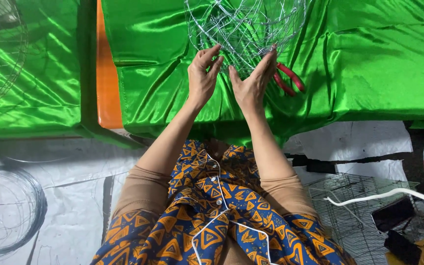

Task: The person is weaving and shaping a wire mesh into a cage-like structure, occasionally using pliers to cut or bend the wire.

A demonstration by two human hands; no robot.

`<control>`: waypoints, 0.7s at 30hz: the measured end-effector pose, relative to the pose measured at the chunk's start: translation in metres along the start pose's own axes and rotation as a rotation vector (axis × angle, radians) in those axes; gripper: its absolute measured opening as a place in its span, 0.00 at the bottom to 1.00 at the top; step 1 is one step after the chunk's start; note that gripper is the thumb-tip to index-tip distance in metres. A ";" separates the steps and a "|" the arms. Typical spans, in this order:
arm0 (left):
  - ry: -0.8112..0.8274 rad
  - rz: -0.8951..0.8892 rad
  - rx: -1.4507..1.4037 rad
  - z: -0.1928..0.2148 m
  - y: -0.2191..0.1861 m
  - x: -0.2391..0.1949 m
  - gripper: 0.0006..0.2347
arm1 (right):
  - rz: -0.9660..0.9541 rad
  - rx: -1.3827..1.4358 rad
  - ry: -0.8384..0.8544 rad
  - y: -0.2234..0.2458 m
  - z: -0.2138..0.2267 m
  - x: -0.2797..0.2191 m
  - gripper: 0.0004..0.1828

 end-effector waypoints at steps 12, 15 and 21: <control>-0.097 0.024 0.004 0.002 0.031 -0.008 0.07 | -0.020 0.121 -0.107 -0.005 0.000 0.000 0.54; -0.082 0.029 0.013 0.000 0.033 -0.009 0.07 | -0.038 0.111 -0.170 -0.008 0.007 0.000 0.56; -0.080 -0.012 0.050 0.001 0.030 -0.016 0.07 | -0.036 0.123 -0.274 -0.011 0.025 -0.013 0.34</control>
Point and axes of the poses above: each hand's wrist, its own x-axis towards the middle knuckle, its own z-axis out of the back of the hand, y = z × x, the point moved 9 cm from there along x, towards the middle knuckle, and after that the axes turned 12 degrees about -y, right-handed, at the moved point
